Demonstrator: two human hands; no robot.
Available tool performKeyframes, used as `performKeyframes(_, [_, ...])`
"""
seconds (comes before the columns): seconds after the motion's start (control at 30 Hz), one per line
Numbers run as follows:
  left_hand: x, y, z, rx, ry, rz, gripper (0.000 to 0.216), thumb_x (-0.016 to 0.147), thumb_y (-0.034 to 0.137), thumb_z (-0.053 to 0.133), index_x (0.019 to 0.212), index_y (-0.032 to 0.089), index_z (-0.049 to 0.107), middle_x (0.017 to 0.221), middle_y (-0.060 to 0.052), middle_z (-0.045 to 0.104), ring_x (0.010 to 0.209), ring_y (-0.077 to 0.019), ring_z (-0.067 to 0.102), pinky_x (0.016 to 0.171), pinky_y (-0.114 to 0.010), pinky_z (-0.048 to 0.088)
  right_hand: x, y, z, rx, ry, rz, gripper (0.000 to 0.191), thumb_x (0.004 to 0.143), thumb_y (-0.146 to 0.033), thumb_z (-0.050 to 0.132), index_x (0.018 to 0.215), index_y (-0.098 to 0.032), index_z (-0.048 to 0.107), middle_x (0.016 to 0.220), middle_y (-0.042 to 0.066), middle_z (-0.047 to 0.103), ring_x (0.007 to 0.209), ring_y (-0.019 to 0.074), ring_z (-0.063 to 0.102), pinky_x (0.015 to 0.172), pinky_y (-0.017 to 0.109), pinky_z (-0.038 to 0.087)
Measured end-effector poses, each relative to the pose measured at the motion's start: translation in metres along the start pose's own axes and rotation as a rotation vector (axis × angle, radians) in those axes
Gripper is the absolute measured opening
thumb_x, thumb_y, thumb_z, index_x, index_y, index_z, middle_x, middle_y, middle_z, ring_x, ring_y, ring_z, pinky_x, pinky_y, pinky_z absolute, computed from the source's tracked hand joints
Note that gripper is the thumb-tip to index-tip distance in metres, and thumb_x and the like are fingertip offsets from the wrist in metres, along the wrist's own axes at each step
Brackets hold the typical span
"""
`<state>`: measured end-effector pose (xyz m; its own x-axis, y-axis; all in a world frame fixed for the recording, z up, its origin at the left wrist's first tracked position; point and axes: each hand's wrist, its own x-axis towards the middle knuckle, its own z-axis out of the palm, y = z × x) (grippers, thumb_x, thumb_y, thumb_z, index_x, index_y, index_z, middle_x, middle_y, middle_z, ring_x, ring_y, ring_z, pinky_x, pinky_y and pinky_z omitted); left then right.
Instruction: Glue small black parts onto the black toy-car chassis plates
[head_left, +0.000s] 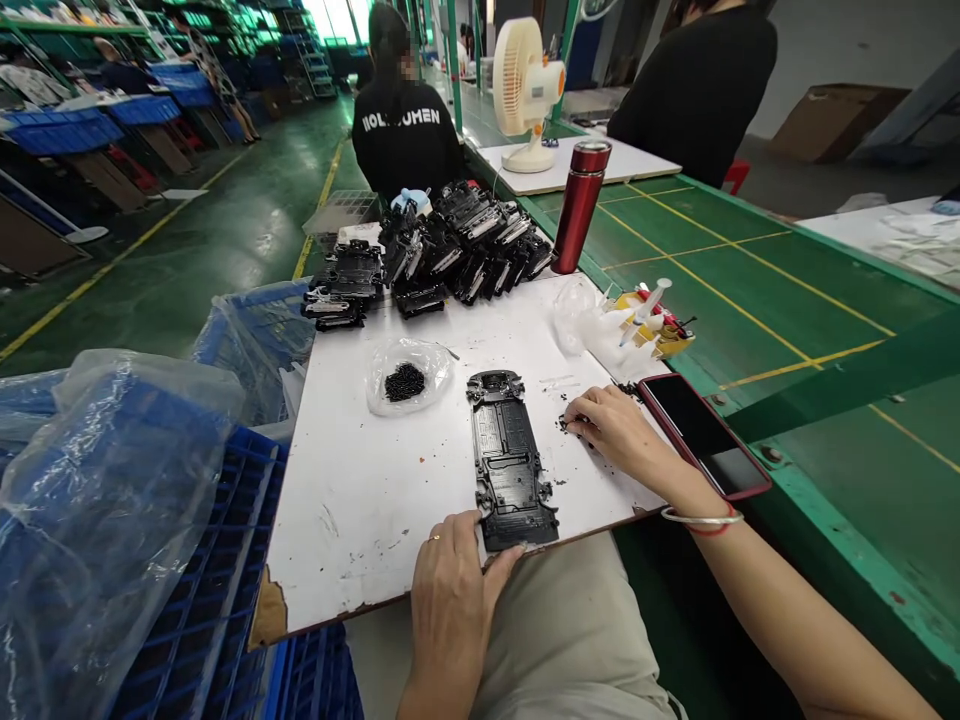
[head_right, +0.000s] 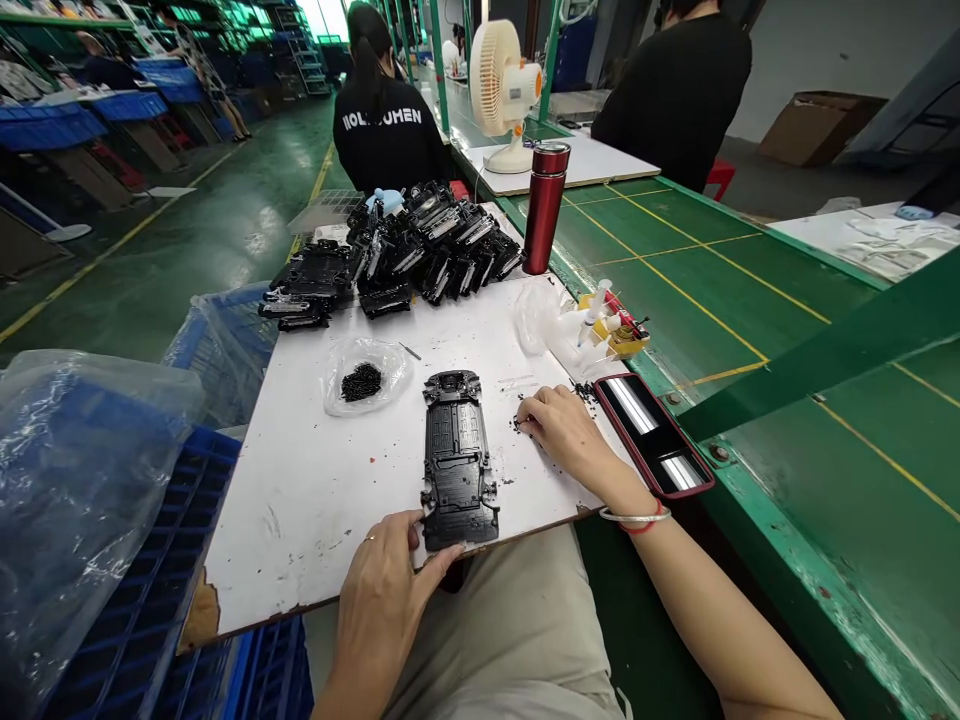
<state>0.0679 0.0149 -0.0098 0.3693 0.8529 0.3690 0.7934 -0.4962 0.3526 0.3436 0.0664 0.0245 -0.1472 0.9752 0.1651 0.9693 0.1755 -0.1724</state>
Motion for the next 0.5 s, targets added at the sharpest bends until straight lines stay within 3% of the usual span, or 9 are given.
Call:
performKeyframes(0.3, [0.000,0.001,0.001,-0.013,0.019,-0.008,0.039,0.087,0.052,0.055,0.101,0.016,0.052,0.077,-0.005,0.062,0.068,-0.0215,0.060,0.063,-0.033,0.047,0.009,0.003,-0.001,-0.047,-0.034,-0.084,0.017,0.084,-0.009,0.051,0.074,-0.020,0.060,0.076,0.008,0.063,0.072,0.0234,0.051,0.066,0.034,0.038])
performKeyframes(0.4, [-0.002,0.005,0.001,-0.004,0.010,-0.045,0.039,0.078,0.051,0.067,0.095,0.017,0.054,0.075,-0.004,0.061,0.067,-0.0215,0.059,0.059,-0.033,0.046,0.008,0.009,0.005,-0.025,0.024,-0.198,0.020,0.081,-0.011,0.049,0.066,-0.021,0.056,0.067,0.009,0.060,0.064,0.0250,0.052,0.059,0.037,0.039])
performKeyframes(0.5, [-0.001,0.003,0.006,-0.016,0.005,-0.069,0.052,0.064,0.057,0.077,0.090,0.017,0.055,0.077,-0.004,0.063,0.066,-0.0220,0.060,0.057,-0.034,0.046,0.010,0.026,0.021,-0.045,0.154,-0.343,0.014,0.077,-0.015,0.050,0.070,-0.026,0.057,0.068,0.010,0.062,0.062,0.0276,0.056,0.055,0.042,0.044])
